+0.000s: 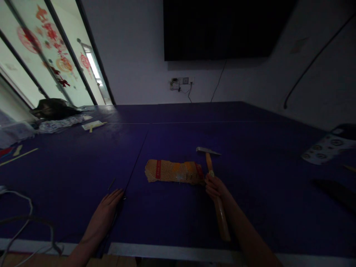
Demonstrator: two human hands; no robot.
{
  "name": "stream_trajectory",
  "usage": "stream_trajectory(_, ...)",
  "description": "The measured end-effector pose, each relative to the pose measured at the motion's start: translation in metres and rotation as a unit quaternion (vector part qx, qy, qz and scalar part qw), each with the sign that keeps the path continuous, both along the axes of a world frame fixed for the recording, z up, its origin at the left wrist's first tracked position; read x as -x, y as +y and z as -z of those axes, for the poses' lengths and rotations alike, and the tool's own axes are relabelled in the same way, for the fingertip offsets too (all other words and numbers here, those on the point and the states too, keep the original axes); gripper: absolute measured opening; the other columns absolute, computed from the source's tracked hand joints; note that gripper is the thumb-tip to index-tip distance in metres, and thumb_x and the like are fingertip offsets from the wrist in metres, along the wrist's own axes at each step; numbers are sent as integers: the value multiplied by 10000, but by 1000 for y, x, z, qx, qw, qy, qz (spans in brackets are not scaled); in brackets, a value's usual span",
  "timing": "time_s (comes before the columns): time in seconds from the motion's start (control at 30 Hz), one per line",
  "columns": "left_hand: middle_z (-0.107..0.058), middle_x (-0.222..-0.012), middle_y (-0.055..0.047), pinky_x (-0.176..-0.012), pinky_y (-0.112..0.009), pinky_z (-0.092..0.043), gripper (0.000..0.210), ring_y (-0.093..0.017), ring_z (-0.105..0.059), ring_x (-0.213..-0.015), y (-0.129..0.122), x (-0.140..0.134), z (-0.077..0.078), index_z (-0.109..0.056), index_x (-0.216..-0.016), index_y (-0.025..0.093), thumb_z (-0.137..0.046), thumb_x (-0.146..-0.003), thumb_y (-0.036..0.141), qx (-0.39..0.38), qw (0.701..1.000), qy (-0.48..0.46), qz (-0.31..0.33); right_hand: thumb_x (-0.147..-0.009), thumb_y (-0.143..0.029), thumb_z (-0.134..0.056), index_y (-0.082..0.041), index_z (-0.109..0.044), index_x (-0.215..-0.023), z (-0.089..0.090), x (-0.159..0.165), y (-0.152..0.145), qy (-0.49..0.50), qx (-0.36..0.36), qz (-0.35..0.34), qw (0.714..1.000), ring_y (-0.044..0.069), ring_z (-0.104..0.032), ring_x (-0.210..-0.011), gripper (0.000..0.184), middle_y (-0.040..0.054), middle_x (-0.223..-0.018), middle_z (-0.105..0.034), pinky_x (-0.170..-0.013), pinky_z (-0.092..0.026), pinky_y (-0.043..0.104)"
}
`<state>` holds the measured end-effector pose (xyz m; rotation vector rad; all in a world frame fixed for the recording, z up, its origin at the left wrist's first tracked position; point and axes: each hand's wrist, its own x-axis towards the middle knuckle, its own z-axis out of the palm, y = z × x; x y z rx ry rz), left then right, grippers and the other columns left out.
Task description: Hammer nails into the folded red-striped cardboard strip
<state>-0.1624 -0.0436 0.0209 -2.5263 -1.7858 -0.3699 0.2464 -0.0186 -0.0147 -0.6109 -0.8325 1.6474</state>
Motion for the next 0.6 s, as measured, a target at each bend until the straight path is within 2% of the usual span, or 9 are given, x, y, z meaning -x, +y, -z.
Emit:
stream_trajectory(0.13, -591, -1142, -68, -898, -318, -426, 439, -202, -543, -1037, 6, 0, -3, -588, -1096, 168, -309, -757, 145, 25, 999, 19, -23, -700, -411, -634, -190, -447, -563, 0, 0, 0, -4, -1, -5, 1000, 1, -91, -208, 320, -155, -333, -227, -208, -225, 121)
stream_trajectory(0.3, -637, -979, -75, -806, -283, -448, 368, -201, -582, -905, 15, -5, -14, -627, -986, 168, -311, -798, 157, 37, 997, 56, -43, -698, -420, -633, -192, -430, -547, -1, 0, 1, -4, -3, -10, 1000, 0, -77, -220, 341, -155, -344, -221, -216, -227, 118)
stream_trajectory(0.43, -635, -888, -98, -752, -294, -441, 335, -205, -588, -827, 17, -14, -21, -618, -949, 138, -308, -821, 133, 22, 992, 107, -69, -703, -426, -628, -189, -380, -490, -2, 0, 1, -5, -2, -17, 1000, -2, -65, -229, 404, -150, -340, -209, -221, -231, 117)
stream_trajectory(0.6, -627, -838, -77, -715, -280, -427, 294, -188, -578, -788, 15, -17, -19, -611, -868, 150, -319, -837, 148, -6, 986, 132, -104, -685, -439, -642, -190, -399, -497, -1, 0, 2, -1, 0, -18, 1000, 0, -63, -227, 396, -152, -334, -205, -217, -230, 117)
